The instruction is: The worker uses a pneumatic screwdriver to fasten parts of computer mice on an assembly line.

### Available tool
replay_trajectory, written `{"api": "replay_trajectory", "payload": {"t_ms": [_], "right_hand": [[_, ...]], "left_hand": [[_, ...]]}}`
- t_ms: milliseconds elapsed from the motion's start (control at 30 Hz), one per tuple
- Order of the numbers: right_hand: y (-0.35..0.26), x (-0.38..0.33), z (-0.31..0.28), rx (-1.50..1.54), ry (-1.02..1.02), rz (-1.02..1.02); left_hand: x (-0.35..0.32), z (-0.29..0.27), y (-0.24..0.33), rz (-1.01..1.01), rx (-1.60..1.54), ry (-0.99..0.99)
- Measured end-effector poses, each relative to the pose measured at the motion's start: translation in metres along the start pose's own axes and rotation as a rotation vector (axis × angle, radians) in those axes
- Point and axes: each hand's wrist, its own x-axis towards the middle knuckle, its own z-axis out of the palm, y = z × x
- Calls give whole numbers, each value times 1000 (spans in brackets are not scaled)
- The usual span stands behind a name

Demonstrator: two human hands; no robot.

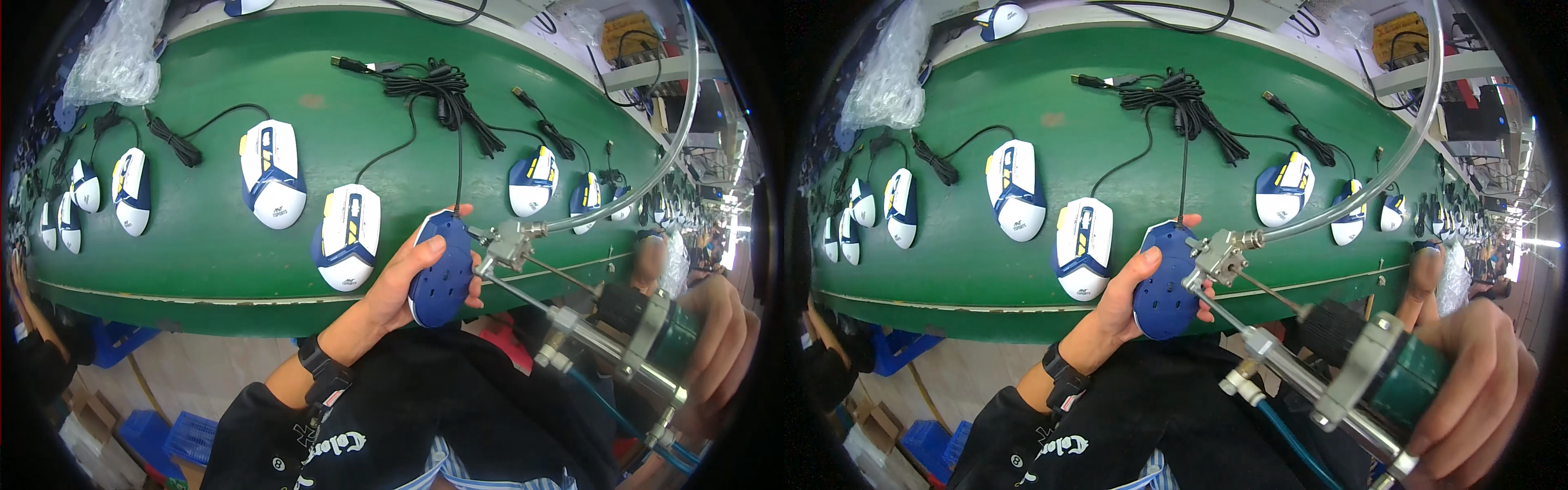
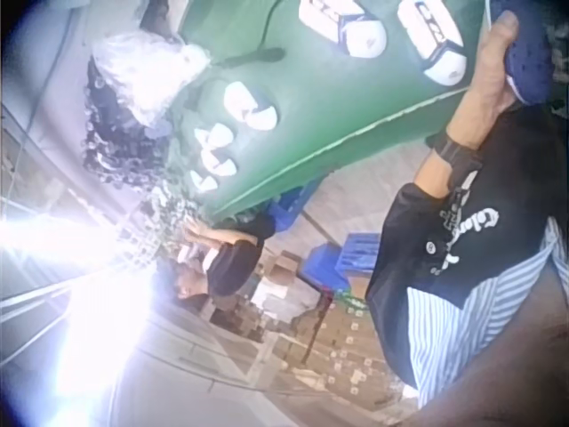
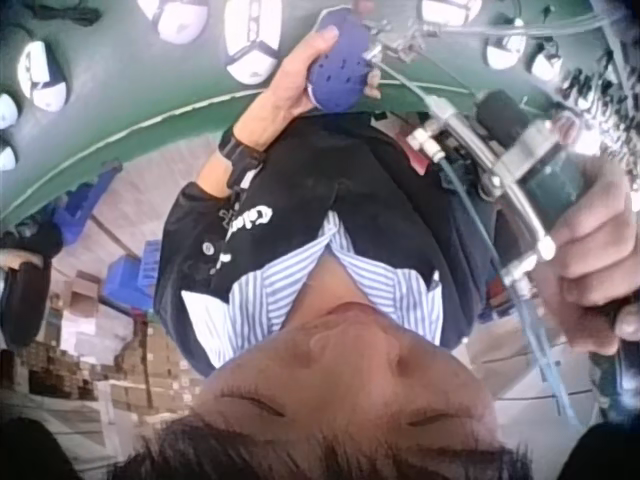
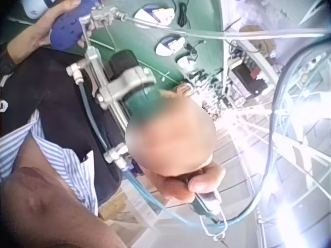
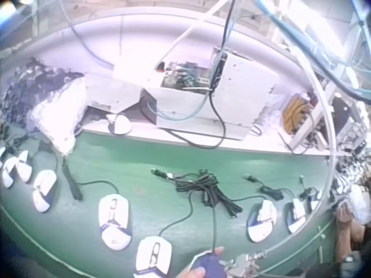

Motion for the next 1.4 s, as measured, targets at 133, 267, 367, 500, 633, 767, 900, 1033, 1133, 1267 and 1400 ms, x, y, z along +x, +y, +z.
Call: {"api": "replay_trajectory", "payload": {"t_ms": [133, 267, 367, 500, 633, 767, 900, 1033, 1133, 1267, 1400], "right_hand": [[-26, 8, -4, -452, -70, 754], [-47, 15, 29, -883, 62, 1172], [-41, 6, 30, -1009, 262, 1119], [-33, -4, 22, -911, 242, 1027], [-18, -17, 19, -866, 231, 982], [-5, -33, 20, -843, 221, 839], [-3, -36, 17, -772, 197, 825], [-18, -17, 15, -663, 40, 896], [-30, -2, 16, -412, -98, 826], [-36, -8, 23, -338, -103, 826], [-48, -11, 52, -673, 73, 961]], "left_hand": [[-17, -15, 8, 61, -17, 16], [-17, -14, 7, 64, -1, 28], [-19, -12, 10, 58, -4, 41], [-20, -13, 12, 48, 5, 41], [-22, -14, 12, 41, 12, 36], [-26, -16, 15, 26, 106, 27], [-27, -14, 15, 17, 158, 50], [-26, -20, 12, 56, 82, 74], [-26, -16, 14, 36, 19, 129], [-25, -23, 14, 68, 123, 126], [-28, -19, 19, 68, 102, 104]]}}
